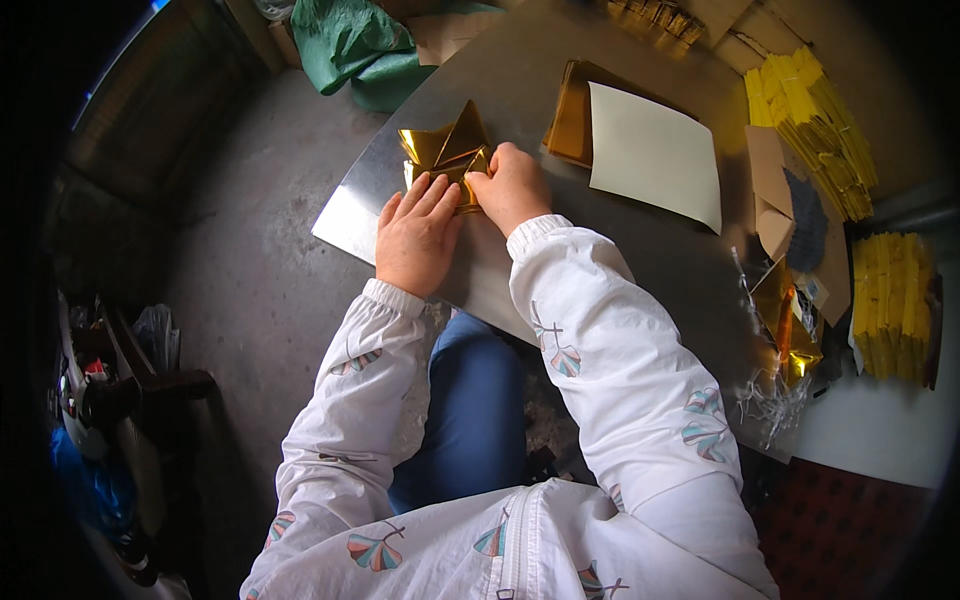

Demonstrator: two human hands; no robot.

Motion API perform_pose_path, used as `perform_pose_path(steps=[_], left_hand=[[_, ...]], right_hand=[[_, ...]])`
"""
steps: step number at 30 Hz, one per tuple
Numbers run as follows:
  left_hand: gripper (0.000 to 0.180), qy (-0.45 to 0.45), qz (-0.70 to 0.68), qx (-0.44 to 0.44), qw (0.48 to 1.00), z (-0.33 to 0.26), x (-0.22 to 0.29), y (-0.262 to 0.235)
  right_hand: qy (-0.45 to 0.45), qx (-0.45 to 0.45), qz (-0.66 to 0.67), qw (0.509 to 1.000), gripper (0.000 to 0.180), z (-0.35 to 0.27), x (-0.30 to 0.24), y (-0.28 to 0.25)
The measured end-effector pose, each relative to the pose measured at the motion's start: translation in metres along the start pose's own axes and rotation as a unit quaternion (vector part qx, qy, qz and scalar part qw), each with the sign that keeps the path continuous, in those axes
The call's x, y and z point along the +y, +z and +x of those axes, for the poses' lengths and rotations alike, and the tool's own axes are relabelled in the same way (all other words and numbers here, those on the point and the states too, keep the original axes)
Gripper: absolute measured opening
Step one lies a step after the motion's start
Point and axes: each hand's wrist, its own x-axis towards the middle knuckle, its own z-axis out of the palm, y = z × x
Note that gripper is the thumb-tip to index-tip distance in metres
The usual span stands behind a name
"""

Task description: The person folds a gold-colored sheet of paper by hand on a metal table, creating a triangular origami shape. The person folds the paper multiple times, aligning edges and creasing folds, then places the finished piece aside and begins folding another sheet.

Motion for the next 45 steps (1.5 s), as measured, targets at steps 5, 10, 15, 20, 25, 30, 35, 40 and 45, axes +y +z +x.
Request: perform_pose_path(steps=[5,10,15,20,25,30,35,40,45], left_hand=[[0.038,-0.01,-0.012,-0.021,1.0,0.001,0.001,-0.003],[0.039,-0.007,-0.019,-0.03,0.999,0.0,0.0,-0.004],[0.039,-0.003,-0.015,-0.024,1.0,0.001,-0.001,-0.001],[0.041,0.015,-0.005,0.006,1.0,0.001,0.0,-0.003],[0.05,0.015,-0.004,0.011,1.0,0.002,0.002,-0.004],[0.051,0.039,0.022,0.037,0.998,0.003,0.002,-0.004],[0.053,0.035,0.057,0.034,0.997,0.002,0.003,-0.003],[0.055,0.054,0.074,0.05,0.995,0.001,0.003,-0.007],[0.056,0.097,0.06,0.055,0.992,-0.005,0.02,-0.016]], right_hand=[[0.065,-0.024,0.026,0.997,0.029,0.004,0.006,0.004],[0.133,-0.108,0.033,0.985,0.03,0.023,-0.002,-0.004],[0.143,-0.149,-0.024,0.978,0.034,0.034,-0.01,-0.009],[0.149,-0.126,0.079,0.978,0.042,0.023,-0.001,-0.012],[0.021,-0.039,0.085,0.995,0.031,-0.012,0.031,-0.03],[-0.221,0.165,-0.112,0.955,0.027,-0.037,0.091,-0.089],[-0.178,0.093,-0.305,0.931,0.049,-0.023,0.15,-0.131],[-0.233,0.105,-0.332,0.908,0.034,-0.013,0.168,-0.131],[-0.289,0.206,-0.29,0.889,0.014,-0.035,0.152,-0.151]])
